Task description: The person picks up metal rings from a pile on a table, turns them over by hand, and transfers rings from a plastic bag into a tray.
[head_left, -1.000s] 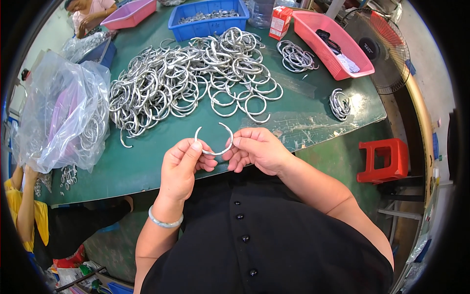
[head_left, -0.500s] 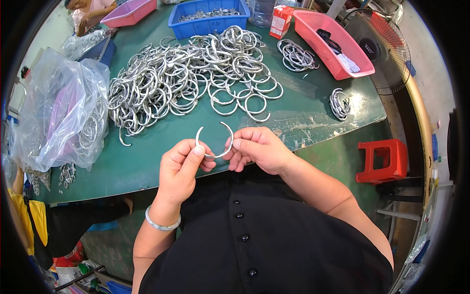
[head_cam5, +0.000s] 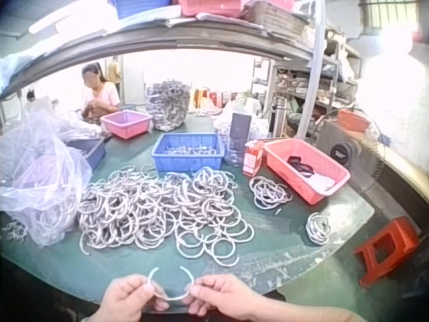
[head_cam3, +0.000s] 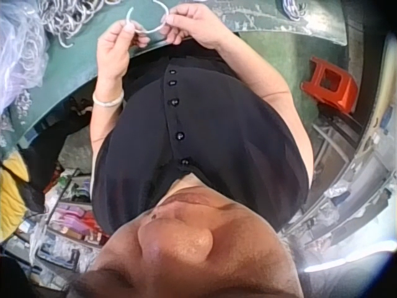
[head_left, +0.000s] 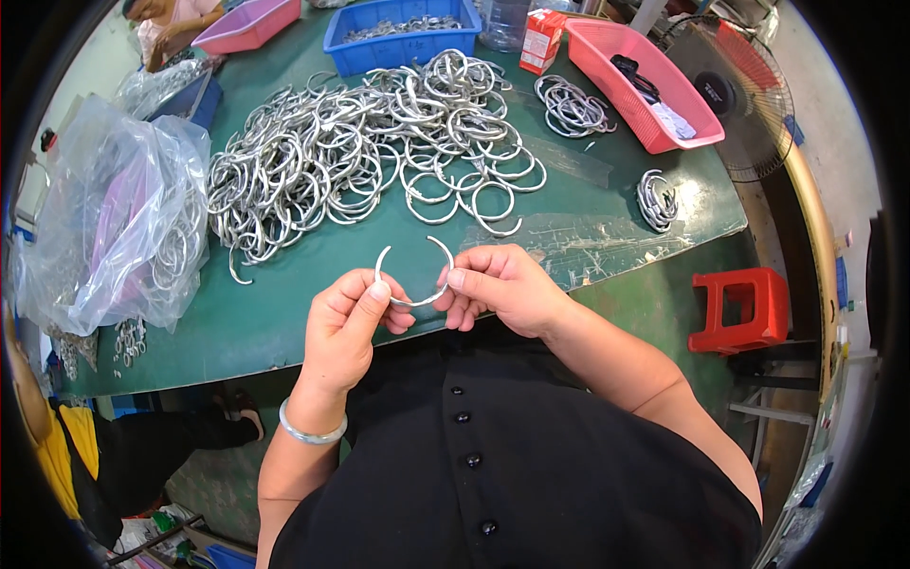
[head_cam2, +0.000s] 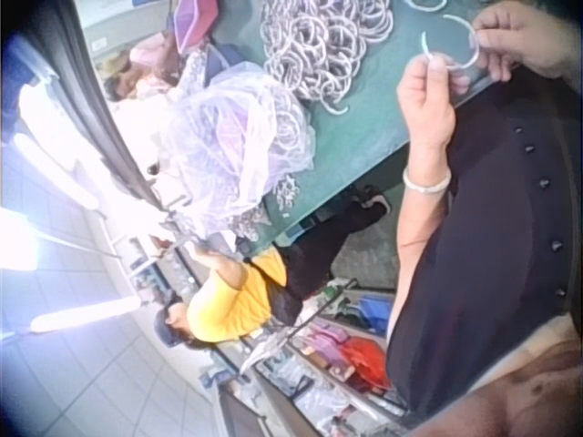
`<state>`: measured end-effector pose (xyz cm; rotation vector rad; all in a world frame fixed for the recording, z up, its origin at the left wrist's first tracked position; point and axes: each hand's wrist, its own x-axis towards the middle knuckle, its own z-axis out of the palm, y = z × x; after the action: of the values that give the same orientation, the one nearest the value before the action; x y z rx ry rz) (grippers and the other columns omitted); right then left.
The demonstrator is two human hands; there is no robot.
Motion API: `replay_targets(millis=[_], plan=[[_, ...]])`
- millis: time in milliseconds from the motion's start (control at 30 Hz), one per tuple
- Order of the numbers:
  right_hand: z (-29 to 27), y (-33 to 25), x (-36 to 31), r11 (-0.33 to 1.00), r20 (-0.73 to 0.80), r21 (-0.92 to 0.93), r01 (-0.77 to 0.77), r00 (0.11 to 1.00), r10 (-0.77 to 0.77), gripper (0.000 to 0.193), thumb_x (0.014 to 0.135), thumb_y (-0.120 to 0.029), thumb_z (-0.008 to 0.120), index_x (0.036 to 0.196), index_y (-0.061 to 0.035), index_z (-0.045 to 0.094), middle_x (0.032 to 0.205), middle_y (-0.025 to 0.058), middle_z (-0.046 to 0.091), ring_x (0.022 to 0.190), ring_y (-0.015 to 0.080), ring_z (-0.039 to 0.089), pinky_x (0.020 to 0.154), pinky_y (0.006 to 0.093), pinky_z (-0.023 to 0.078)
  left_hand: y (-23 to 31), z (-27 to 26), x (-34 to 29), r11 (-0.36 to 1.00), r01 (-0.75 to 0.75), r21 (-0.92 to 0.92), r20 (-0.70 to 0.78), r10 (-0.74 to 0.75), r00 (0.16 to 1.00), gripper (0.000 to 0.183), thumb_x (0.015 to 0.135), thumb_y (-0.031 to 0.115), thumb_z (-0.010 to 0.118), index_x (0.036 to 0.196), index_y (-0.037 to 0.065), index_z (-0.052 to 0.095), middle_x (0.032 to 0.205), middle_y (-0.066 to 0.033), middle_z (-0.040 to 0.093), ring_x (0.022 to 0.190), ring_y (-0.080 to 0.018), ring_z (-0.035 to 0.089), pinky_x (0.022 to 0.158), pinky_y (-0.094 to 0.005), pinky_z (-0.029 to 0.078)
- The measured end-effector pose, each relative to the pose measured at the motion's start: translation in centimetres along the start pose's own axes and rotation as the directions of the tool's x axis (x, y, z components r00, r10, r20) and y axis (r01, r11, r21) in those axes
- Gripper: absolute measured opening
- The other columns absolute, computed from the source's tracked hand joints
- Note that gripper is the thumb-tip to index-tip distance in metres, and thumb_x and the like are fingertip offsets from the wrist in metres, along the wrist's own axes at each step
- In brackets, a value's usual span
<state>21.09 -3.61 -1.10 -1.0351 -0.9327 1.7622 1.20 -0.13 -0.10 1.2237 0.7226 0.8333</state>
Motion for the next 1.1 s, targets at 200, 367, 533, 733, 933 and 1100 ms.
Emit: replay_targets(millis=[200, 367, 533, 733, 933, 1100], plan=[[-3.1, -2.6, 0.9, 0.994, -0.177, -0.033, 0.108, 0.978, -0.112, 0.013, 0.083, -0.012, 0.051, 0.082, 0.0006, 0.056, 0.07, 0.011, 0.06, 0.053, 0.0159, 0.059, 0.047, 0.0235, 0.048, -0.6, 0.5, 0.2, 0.997, 0.073, -0.022, -0.063, -0.075, 0.995, 0.022, 0.089, 0.015, 0.043, 0.099, -0.001, 0.054, 0.076, -0.0055, 0.058, 0.063, -0.012, 0.056, 0.058, -0.0238, 0.046], [-11.5, -8.5, 2.2, 0.934, -0.569, -0.186, 0.305, 0.742, -0.356, 0.012, 0.08, -0.011, 0.051, 0.076, 0.001, 0.054, 0.07, 0.0116, 0.06, 0.052, 0.0159, 0.057, 0.043, 0.0249, 0.046, -1.9, -0.9, 0.6, 0.993, 0.117, -0.025, -0.074, -0.119, 0.99, 0.022, 0.089, 0.015, 0.044, 0.1, -0.001, 0.054, 0.076, -0.006, 0.058, 0.064, -0.0124, 0.055, 0.059, -0.0234, 0.046], [-16.2, -11.3, 2.5, 0.956, -0.759, -0.261, 0.136, 0.583, -0.29, 0.018, 0.082, -0.015, 0.05, 0.083, 0.0032, 0.053, 0.069, 0.0097, 0.059, 0.051, 0.0151, 0.056, 0.041, 0.0234, 0.043, -2.0, -0.9, 0.6, 0.99, 0.113, -0.089, -0.091, -0.121, 0.989, 0.021, 0.088, 0.013, 0.044, 0.1, -0.001, 0.054, 0.075, -0.0064, 0.057, 0.063, -0.0126, 0.055, 0.058, -0.0239, 0.046], [-14.8, -7.7, 2.4, 0.519, -0.477, -0.832, -0.194, 0.727, -0.494, 0.019, 0.076, -0.015, 0.057, 0.087, 0.0017, 0.056, 0.067, 0.0054, 0.057, 0.051, 0.0093, 0.052, 0.045, 0.0234, 0.041, -2.3, -1.1, 0.2, 0.993, 0.078, -0.092, -0.093, -0.087, 0.992, 0.02, 0.087, 0.011, 0.045, 0.101, -0.001, 0.053, 0.076, -0.0062, 0.057, 0.064, -0.0125, 0.055, 0.059, -0.0239, 0.046], [-12.4, -6.5, 2.2, 0.285, -0.242, -0.956, -0.075, 0.753, -0.612, 0.023, 0.071, -0.014, 0.06, 0.09, -0.0004, 0.056, 0.071, 0.0136, 0.06, 0.069, 0.029, 0.059, 0.063, 0.0349, 0.046, -2.3, -1.1, 0.3, 0.995, 0.067, -0.075, -0.089, -0.073, 0.993, 0.019, 0.087, 0.011, 0.045, 0.1, -0.001, 0.053, 0.077, -0.0058, 0.057, 0.063, -0.0121, 0.055, 0.059, -0.0237, 0.045], [-13.5, -7.0, 1.8, 0.006, -0.159, -0.98, -0.199, 0.76, -0.631, 0.025, 0.07, -0.016, 0.063, 0.091, -0.004, 0.056, 0.087, 0.0123, 0.058, 0.083, 0.0286, 0.056, 0.072, 0.0363, 0.044, -2.6, -1.1, 0.0, 0.995, 0.038, -0.093, -0.093, -0.047, 0.995, 0.019, 0.086, 0.011, 0.048, 0.099, -0.001, 0.054, 0.078, -0.0064, 0.058, 0.066, -0.0125, 0.056, 0.061, -0.0235, 0.046]])
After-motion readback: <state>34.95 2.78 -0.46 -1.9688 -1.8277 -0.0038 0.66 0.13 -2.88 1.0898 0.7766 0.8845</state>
